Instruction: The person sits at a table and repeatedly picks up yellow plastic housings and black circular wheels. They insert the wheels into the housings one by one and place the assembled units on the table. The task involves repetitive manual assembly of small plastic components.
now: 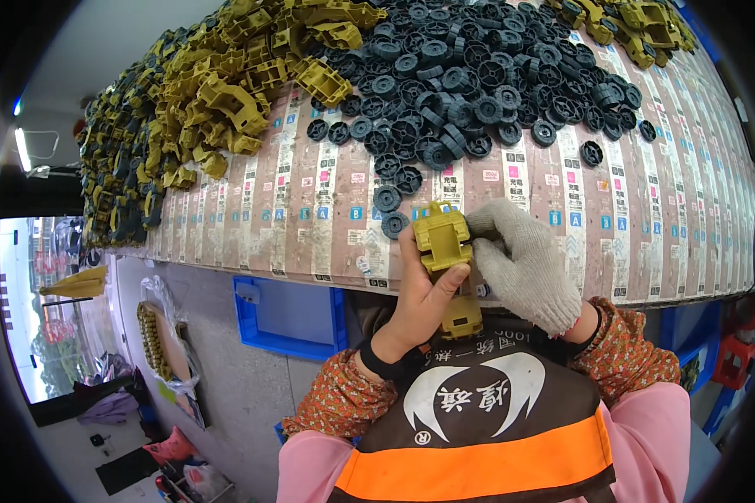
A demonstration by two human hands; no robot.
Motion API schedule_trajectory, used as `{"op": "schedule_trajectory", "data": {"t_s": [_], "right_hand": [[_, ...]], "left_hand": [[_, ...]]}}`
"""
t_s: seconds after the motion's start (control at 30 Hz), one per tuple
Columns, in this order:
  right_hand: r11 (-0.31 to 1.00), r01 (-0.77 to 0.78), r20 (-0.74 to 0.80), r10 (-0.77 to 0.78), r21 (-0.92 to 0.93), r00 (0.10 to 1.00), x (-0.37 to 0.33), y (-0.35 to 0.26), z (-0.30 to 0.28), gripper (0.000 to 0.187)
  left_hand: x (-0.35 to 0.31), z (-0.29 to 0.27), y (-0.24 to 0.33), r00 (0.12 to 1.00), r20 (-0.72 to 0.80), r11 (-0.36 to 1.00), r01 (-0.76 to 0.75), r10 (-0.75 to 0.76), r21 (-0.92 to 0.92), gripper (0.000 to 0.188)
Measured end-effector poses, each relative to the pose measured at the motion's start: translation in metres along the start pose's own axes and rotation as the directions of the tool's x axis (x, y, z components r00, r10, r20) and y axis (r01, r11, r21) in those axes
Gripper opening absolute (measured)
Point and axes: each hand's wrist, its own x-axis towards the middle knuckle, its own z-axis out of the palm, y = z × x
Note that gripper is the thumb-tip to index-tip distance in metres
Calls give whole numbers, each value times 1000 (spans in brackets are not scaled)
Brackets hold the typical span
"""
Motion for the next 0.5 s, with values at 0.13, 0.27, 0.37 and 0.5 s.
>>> {"op": "schedule_trajectory", "data": {"t_s": [0.13,0.27,0.37,0.5], "right_hand": [[999,-28,-27,27,-44,999,-6,2,-2,20],[985,-170,33,169,22,985,-6,4,-13,18],[916,-394,233,369,71,900,17,-9,-48,17],[765,-149,-331,-88,-626,939,44,40,-118,16]], "left_hand": [[-1,6,-1,995,53,986,-96,89,137,70],[6,4,-4,993,114,990,-42,27,134,67],[7,8,3,978,48,962,207,-202,-177,65],[14,1,18,950,-36,874,269,-309,-404,57]]}}
